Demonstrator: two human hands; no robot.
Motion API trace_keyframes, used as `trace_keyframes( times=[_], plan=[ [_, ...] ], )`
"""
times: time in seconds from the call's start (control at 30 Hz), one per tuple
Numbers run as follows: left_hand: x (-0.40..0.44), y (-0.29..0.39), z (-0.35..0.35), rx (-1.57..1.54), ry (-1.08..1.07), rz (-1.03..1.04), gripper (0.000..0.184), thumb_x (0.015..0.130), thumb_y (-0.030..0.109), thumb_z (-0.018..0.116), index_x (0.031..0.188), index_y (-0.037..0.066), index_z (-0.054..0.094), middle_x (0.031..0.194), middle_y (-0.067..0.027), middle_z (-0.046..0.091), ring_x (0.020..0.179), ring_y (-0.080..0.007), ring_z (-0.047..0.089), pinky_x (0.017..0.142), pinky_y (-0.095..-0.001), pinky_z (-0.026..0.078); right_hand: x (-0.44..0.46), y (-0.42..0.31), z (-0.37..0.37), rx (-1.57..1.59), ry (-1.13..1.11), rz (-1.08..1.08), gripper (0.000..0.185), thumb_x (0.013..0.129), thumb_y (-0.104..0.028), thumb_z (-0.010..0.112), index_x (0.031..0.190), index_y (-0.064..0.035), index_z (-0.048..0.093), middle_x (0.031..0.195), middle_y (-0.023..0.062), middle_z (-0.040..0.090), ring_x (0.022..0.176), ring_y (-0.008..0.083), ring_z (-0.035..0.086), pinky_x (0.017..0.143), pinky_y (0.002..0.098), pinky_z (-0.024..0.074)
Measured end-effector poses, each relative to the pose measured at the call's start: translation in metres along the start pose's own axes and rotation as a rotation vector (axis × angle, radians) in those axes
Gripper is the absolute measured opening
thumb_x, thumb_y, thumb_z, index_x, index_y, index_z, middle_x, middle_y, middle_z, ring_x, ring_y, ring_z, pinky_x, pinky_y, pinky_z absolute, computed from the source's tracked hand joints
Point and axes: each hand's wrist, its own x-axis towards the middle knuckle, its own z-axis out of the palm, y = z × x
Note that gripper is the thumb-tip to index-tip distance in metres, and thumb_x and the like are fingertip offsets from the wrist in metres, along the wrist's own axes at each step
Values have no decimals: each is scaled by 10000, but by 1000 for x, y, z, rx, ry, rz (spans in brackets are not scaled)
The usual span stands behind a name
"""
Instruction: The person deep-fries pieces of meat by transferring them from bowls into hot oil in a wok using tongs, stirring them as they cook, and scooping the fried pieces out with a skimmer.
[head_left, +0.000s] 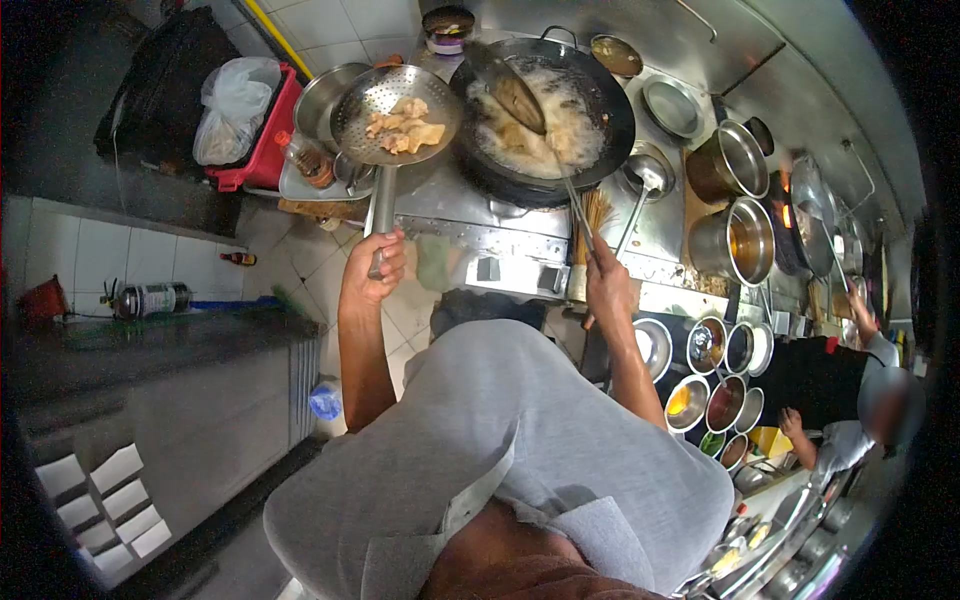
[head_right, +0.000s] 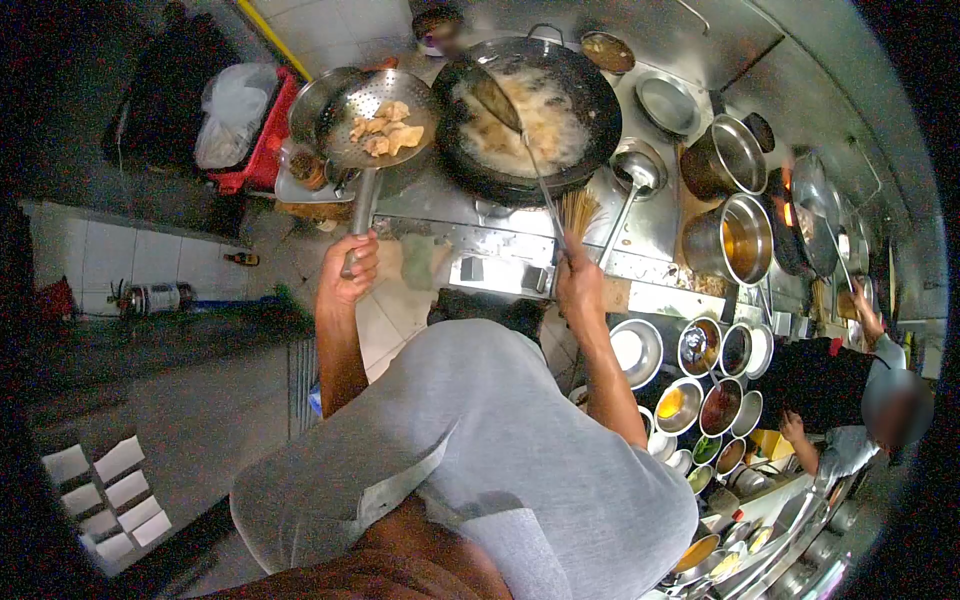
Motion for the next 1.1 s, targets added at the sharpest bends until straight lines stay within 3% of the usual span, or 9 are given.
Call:
trace_keyframes(
  times=[0.23,0.43,0.5,0.7,0.77,0.8,0.93,1.07,1.1],
  plan=[
    [-3,1,-7,32,-37,0,111,899,102,561,974,29,598,627,15,481,422,-100,427,336,-256,323,4,-11,-3,128,108,-77,392,942,-93,536,1330,-39,551,987,283,670,919,361,682,802,360,502],
    [-7,-4,-5,18,-49,-11,110,904,112,564,974,36,604,619,19,480,417,-99,428,329,-259,317,29,-26,-4,-69,106,-25,469,887,-57,523,1351,-118,543,857,295,643,754,443,653,638,480,507],
    [-9,-5,-2,32,-54,-1,109,905,111,563,973,37,605,617,18,480,417,-99,428,328,-260,318,41,6,19,-374,222,-229,536,867,-50,543,1393,-142,501,897,270,661,740,439,657,629,495,521],
    [-17,-4,7,29,-111,2,108,910,105,554,973,34,607,617,8,480,419,-103,427,335,-260,328,37,44,57,-524,143,-196,586,871,-31,515,1439,-135,421,1031,333,594,741,454,655,622,512,534],
    [-27,-2,-1,38,-107,-22,111,912,104,550,978,34,606,619,5,480,420,-105,425,338,-260,331,19,29,54,-558,-12,-75,612,896,-62,520,1481,-132,351,1038,335,590,775,465,646,646,517,531],
    [-26,2,-3,32,-123,-55,111,912,100,549,983,35,605,623,6,479,421,-107,423,340,-262,334,6,11,48,-461,-15,-13,610,913,-106,555,1480,-72,332,1104,337,560,911,464,615,763,518,515],
    [-31,19,-11,88,-191,-134,125,907,88,541,1006,43,602,629,0,474,424,-111,418,338,-271,338,-50,-13,58,-470,287,-182,649,894,-115,626,1442,53,323,1240,318,477,1109,433,515,951,486,438],
    [-32,42,-35,189,-242,-245,151,909,87,532,1035,44,603,631,-8,475,404,-115,413,334,-275,344,-125,-55,78,-283,379,-117,595,894,-96,629,1421,24,379,1222,262,524,1072,426,550,938,462,467],
    [-27,40,-38,215,-271,-271,163,911,84,527,1050,43,600,630,-9,474,393,-116,412,332,-273,345,-146,-54,87,-166,333,39,529,892,-90,632,1375,13,441,1202,255,546,1068,417,563,936,466,474]
  ],
)
